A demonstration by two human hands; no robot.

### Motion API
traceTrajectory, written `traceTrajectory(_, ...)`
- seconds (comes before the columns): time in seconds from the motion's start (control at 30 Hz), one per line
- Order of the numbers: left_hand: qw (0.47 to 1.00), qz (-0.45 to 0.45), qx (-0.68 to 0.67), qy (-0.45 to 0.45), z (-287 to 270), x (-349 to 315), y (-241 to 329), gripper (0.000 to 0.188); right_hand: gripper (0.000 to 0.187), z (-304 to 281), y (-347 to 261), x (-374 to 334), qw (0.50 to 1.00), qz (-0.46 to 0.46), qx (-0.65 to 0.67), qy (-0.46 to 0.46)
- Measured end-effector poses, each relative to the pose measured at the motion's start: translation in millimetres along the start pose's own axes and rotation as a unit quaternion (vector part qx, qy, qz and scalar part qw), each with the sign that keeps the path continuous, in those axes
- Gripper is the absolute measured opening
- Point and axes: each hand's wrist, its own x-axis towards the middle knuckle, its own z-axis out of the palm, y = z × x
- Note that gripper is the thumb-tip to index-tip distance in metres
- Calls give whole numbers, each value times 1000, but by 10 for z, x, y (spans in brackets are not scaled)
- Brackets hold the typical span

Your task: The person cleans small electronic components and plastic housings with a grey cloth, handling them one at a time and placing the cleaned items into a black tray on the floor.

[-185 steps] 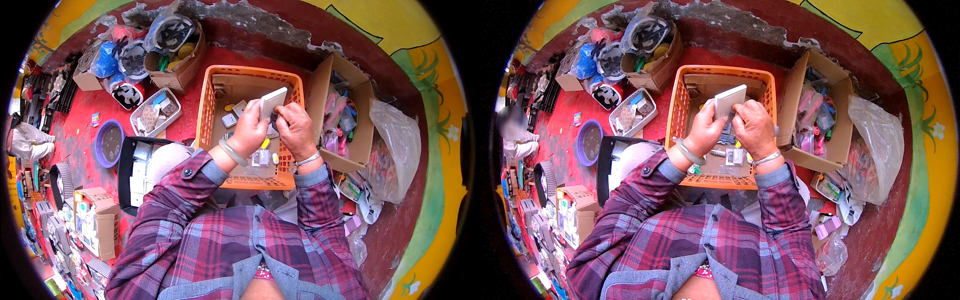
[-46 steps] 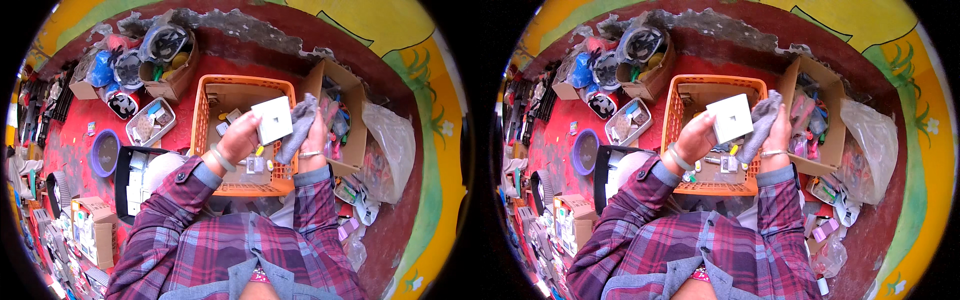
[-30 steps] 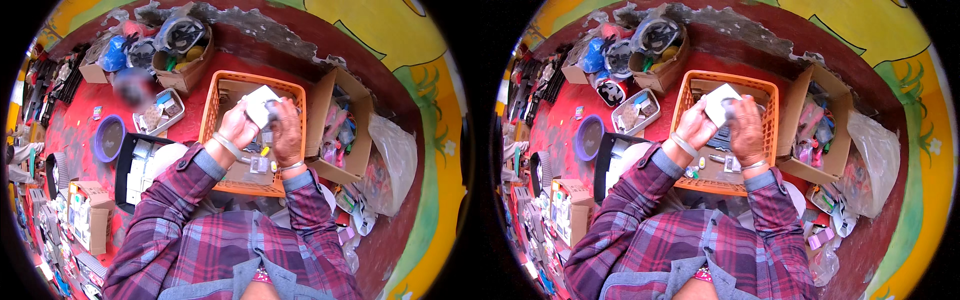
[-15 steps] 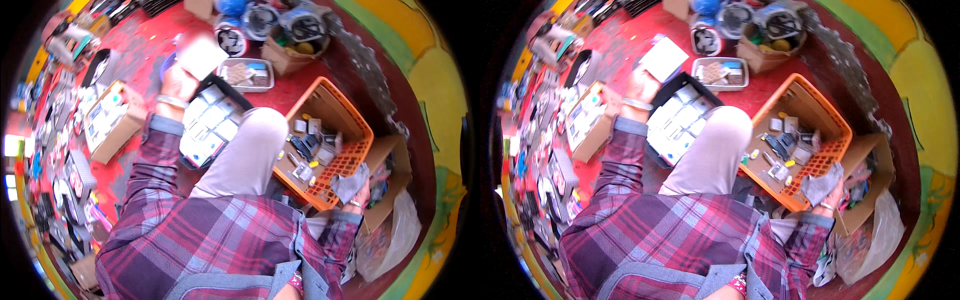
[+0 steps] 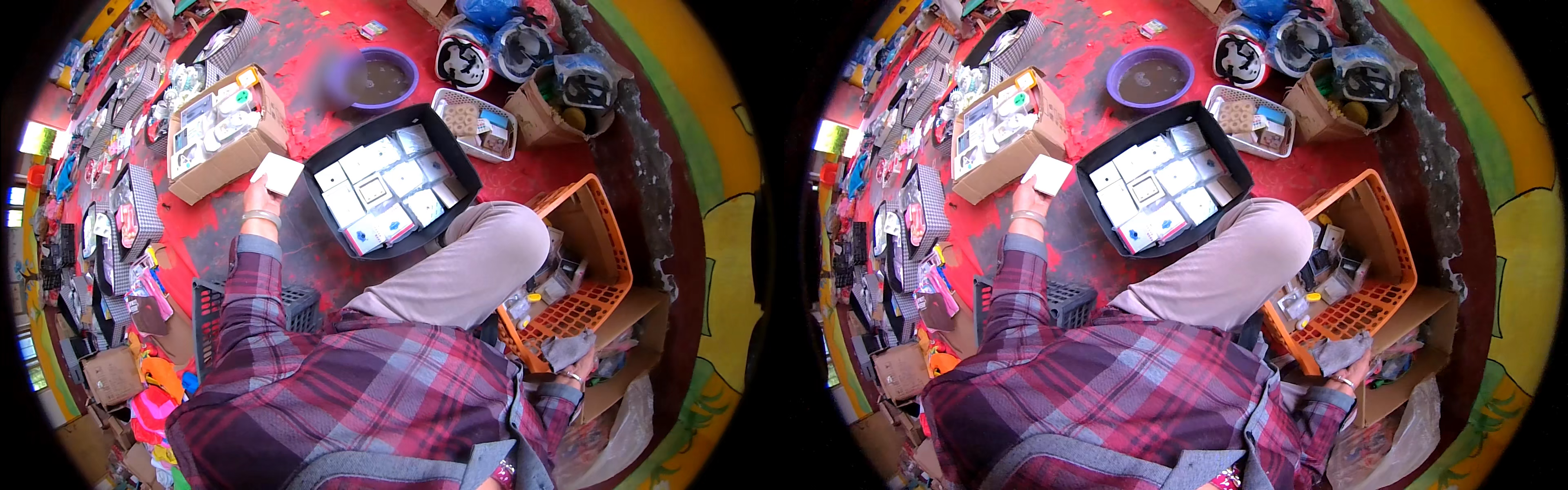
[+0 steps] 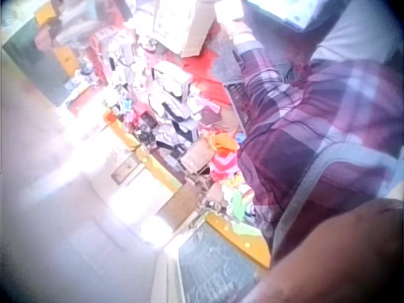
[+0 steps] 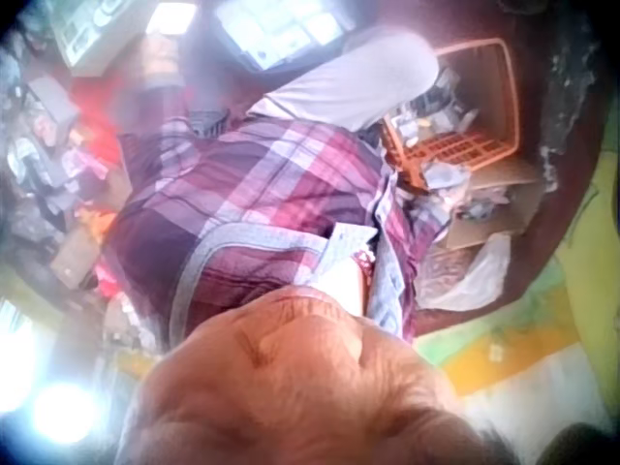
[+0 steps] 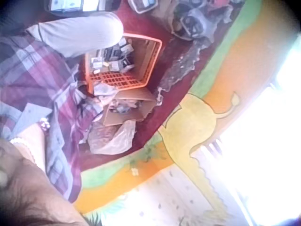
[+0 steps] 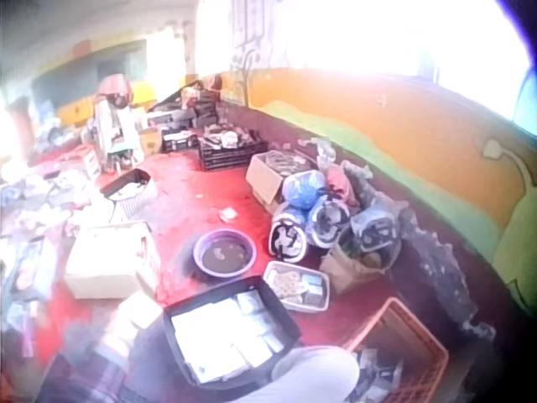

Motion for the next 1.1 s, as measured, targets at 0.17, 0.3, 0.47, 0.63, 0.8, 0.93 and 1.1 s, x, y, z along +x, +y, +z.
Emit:
traceTrajectory(0.17,997,-62,-6,-44,167,173,-465,34,39,-13,60,-31,999,-28,8,31)
traceTrajectory(0.3,988,-119,30,-90,545,182,-1113,32,39,184,120,-208,997,-24,-2,69)
traceTrajectory(0.47,970,-194,98,-113,1106,15,-2264,32,40,312,134,-184,996,-2,7,86)
traceTrajectory(0.63,940,-189,265,-101,1633,-84,-3147,35,41,344,172,-156,994,-7,3,113)
traceTrajectory(0.8,917,-187,330,-123,2004,-192,-3513,37,42,313,242,-116,993,-1,-12,118)
traceTrajectory(0.93,805,153,567,-80,1851,0,-3837,43,41,334,233,-111,994,-2,-8,109)
traceTrajectory(1.1,748,145,641,-98,1715,67,-3723,41,41,425,267,-57,996,7,-23,88)
